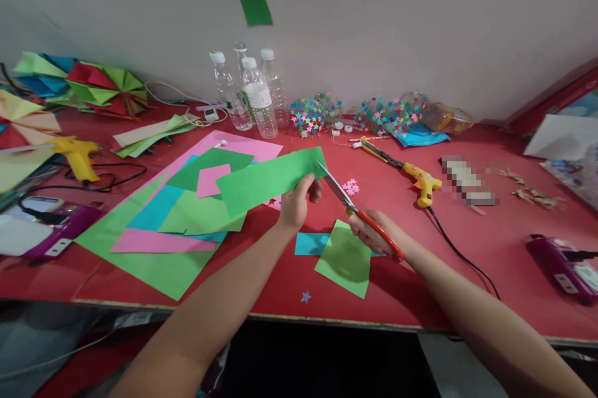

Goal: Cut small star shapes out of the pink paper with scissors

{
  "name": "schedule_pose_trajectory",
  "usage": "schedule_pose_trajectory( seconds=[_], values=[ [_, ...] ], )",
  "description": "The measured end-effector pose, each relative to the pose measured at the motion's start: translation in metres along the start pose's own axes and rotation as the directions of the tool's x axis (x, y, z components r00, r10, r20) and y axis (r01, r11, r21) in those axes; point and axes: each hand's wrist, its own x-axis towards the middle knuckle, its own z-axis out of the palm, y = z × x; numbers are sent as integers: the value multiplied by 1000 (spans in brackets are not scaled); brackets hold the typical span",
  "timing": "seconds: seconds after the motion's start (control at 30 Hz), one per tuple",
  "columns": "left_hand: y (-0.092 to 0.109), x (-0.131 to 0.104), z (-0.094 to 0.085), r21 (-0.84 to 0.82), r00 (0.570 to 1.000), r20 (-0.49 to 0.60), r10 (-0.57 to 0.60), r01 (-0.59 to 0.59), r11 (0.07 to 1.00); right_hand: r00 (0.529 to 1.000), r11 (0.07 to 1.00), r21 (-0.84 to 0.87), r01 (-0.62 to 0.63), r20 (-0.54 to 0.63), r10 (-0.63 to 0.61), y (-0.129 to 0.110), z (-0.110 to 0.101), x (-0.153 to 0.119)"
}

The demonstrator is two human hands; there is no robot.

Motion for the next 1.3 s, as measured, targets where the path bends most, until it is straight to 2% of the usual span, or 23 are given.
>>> schedule_pose_trajectory(
  seconds=[0.27, 0.7, 0.8, 0.9, 1.07, 1.17, 1.3],
  values=[
    [-1, 0, 1, -7, 1000, -21, -12, 12, 1000, 1000, 1000, 0, 2, -8, -2, 3, -1, 2],
    [-7, -1, 0, -16, 999, -23, -29, 28, 999, 999, 994, -106, 13, -33, -17, -1, -1, 1],
    [-6, -1, 0, -1, 999, -17, -35, 35, 999, 1000, 997, -70, 9, -25, -10, -2, -1, 1],
    [-4, -3, 3, 20, 999, 39, -27, 26, 999, 1000, 1000, 21, 12, 13, -12, 1, 0, 2],
    [0, -11, 10, 65, 994, 112, -3, -5, 998, 991, 986, 145, 85, 90, -99, 10, 4, 3],
    [-2, -14, 12, 82, 990, 135, 50, -62, 995, 991, 981, 176, 83, 92, -100, 10, 8, 1],
    [-3, -16, 12, 116, 990, 138, 38, -54, 992, 995, 976, 210, 55, 67, -71, 4, 14, -2]
  ],
)
